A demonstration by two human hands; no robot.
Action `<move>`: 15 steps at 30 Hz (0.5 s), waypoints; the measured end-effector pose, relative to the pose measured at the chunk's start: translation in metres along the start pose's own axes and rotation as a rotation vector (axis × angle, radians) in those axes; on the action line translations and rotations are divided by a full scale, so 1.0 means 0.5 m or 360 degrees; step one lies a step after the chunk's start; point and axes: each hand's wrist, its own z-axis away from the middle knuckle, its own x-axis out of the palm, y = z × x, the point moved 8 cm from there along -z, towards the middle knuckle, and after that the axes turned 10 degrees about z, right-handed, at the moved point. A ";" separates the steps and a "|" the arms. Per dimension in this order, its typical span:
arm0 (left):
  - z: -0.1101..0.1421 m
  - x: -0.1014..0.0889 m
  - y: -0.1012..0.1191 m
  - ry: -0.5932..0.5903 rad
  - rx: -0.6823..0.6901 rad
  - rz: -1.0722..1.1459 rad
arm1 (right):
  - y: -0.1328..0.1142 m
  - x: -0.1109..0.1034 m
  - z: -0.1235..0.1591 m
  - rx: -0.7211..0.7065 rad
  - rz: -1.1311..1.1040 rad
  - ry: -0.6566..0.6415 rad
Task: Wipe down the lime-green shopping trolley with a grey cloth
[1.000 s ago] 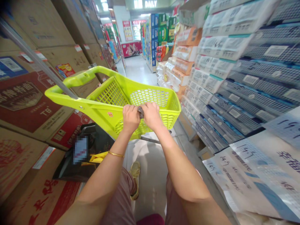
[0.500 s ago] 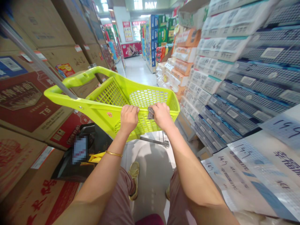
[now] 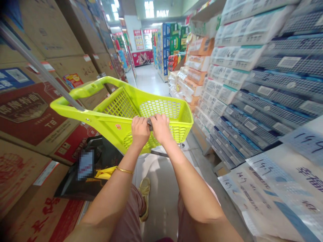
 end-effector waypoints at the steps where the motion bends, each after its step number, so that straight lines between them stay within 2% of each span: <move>1: 0.000 0.000 -0.001 0.0001 -0.0001 -0.0005 | -0.004 0.000 -0.002 -0.0004 -0.0001 0.0013; 7: 0.000 -0.005 0.000 -0.0048 0.0076 -0.0017 | 0.015 -0.003 0.005 -0.0110 0.0013 0.0004; 12: -0.004 -0.008 0.000 -0.0120 0.0077 0.0030 | 0.068 -0.012 0.024 -0.0025 0.0076 -0.0040; 15: -0.003 -0.015 0.001 -0.0123 0.0105 0.0073 | 0.083 -0.015 0.030 0.0000 0.0089 -0.0060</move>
